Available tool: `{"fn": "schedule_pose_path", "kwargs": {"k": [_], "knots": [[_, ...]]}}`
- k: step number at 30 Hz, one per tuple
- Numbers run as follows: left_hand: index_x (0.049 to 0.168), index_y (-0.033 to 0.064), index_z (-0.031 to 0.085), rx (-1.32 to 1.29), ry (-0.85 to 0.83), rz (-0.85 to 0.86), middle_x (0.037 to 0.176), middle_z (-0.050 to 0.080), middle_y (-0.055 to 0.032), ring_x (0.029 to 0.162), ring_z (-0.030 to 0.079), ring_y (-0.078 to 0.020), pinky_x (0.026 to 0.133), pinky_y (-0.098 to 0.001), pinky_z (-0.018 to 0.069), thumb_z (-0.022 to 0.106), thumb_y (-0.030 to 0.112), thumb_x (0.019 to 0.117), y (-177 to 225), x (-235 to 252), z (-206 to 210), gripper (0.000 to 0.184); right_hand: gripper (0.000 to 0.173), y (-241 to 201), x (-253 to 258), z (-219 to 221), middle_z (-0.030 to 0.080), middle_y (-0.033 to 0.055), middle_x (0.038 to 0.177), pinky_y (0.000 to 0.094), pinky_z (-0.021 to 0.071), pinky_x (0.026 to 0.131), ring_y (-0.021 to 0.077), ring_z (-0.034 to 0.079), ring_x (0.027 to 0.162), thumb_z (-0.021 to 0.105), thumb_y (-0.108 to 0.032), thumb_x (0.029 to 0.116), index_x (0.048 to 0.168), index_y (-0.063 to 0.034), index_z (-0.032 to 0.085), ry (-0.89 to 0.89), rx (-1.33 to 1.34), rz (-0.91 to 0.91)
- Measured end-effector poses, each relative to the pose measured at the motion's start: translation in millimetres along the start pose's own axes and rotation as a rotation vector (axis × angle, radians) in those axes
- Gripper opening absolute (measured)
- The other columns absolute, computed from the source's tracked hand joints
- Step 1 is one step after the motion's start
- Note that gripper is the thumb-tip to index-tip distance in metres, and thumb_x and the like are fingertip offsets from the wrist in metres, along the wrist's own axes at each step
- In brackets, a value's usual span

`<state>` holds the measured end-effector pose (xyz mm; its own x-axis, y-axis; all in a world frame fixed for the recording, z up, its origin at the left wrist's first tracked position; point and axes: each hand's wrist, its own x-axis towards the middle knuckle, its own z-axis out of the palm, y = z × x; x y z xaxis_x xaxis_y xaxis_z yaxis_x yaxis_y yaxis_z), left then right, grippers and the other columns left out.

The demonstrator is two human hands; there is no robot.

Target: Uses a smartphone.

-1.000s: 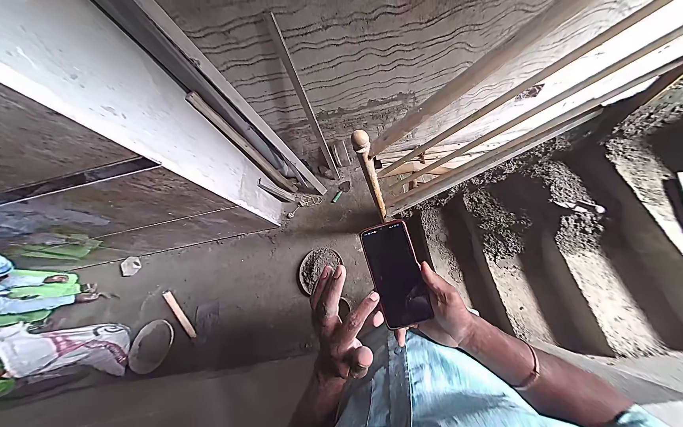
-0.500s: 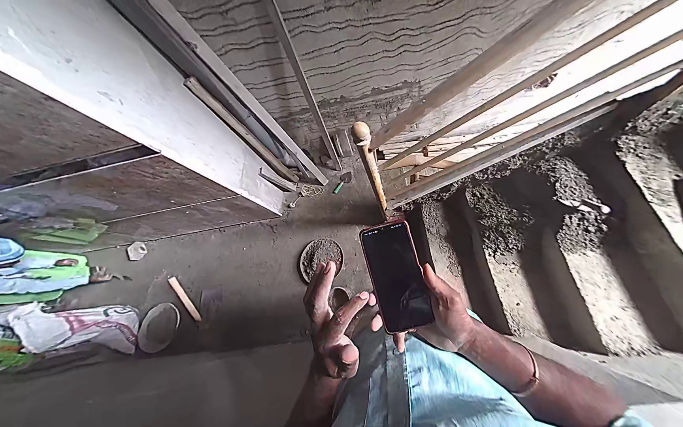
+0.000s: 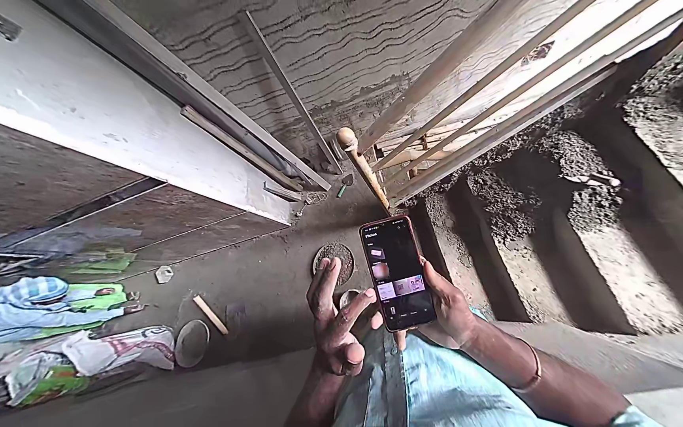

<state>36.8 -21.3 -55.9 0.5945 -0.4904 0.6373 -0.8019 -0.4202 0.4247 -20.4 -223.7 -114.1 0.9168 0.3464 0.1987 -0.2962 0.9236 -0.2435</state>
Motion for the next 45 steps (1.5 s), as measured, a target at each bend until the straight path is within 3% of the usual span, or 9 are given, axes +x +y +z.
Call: {"fn": "schedule_pose_path", "kwargs": {"k": [8, 15, 30, 37, 40, 45], "knots": [[0.131, 0.033, 0.063, 0.036, 0.007, 0.031, 0.165, 0.033, -0.0052, 0.156, 0.02, -0.0334, 0.127, -0.0544, 0.0195, 0.02, 0.072, 0.0996, 3.7, 3.7, 6.4, 0.066, 0.062, -7.1, -6.1, -1.3, 0.061, 0.0258, 0.132, 0.0505, 0.0629, 0.071, 0.0409, 0.07, 0.103, 0.028, -0.058, 0.1081, 0.149, -0.0141, 0.044, -0.03, 0.0, 0.007], [0.141, 0.0348, 0.056, 0.167, -0.043, 0.059, 0.167, 0.028, -0.0084, 0.156, 0.016, -0.034, 0.126, -0.0563, 0.0148, 0.014, 0.075, 0.0967, 1.1, 19.5, 10.8, 0.073, 0.064, -11.0, -10.7, -1.0, 0.058, 0.0276, 0.137, 0.0503, 0.0629, 0.073, 0.0427, 0.069, 0.108, 0.028, -0.059, 0.1079, 0.15, -0.0132, 0.044, -0.051, 0.006, 0.011], [0.134, 0.0309, 0.062, 0.187, -0.024, 0.071, 0.166, 0.029, -0.0108, 0.156, 0.017, -0.0342, 0.125, -0.0556, 0.0156, 0.013, 0.074, 0.0973, 1.2, 24.2, 7.4, 0.074, 0.066, -10.7, -11.0, -0.4, 0.056, 0.0293, 0.139, 0.0502, 0.0626, 0.072, 0.0445, 0.067, 0.109, 0.029, -0.06, 0.107, 0.153, -0.0138, 0.041, -0.049, 0.006, 0.03], [0.129, 0.0335, 0.065, 0.054, -0.036, 0.136, 0.167, 0.03, -0.0039, 0.157, 0.017, -0.0338, 0.127, -0.0562, 0.0176, 0.019, 0.073, 0.0992, 4.2, 14.0, 4.6, 0.068, 0.063, -9.1, -11.6, 2.6, 0.062, 0.0242, 0.132, 0.0502, 0.063, 0.074, 0.0387, 0.07, 0.105, 0.031, -0.06, 0.1072, 0.147, -0.0142, 0.048, 0.01, -0.005, 0.041], [0.132, 0.0365, 0.064, -0.003, -0.098, 0.178, 0.166, 0.031, 0.0001, 0.156, 0.018, -0.0341, 0.126, -0.058, 0.0177, 0.018, 0.076, 0.0981, 8.9, 8.8, 3.7, 0.069, 0.061, -7.9, -11.4, 5.3, 0.064, 0.0219, 0.129, 0.0495, 0.0629, 0.073, 0.0356, 0.071, 0.104, 0.033, -0.059, 0.107, 0.145, -0.0143, 0.05, 0.044, -0.011, 0.026], [0.124, 0.035, 0.069, -0.015, -0.14, 0.2, 0.165, 0.035, 0.0021, 0.156, 0.018, -0.0339, 0.125, -0.0578, 0.0187, 0.019, 0.077, 0.0973, 7.3, 1.0, 9.7, 0.07, 0.061, -5.6, -10.8, 5.0, 0.065, 0.0198, 0.128, 0.0489, 0.0631, 0.074, 0.0336, 0.071, 0.104, 0.033, -0.059, 0.1071, 0.143, -0.0147, 0.052, 0.072, -0.016, 0.017]]}}
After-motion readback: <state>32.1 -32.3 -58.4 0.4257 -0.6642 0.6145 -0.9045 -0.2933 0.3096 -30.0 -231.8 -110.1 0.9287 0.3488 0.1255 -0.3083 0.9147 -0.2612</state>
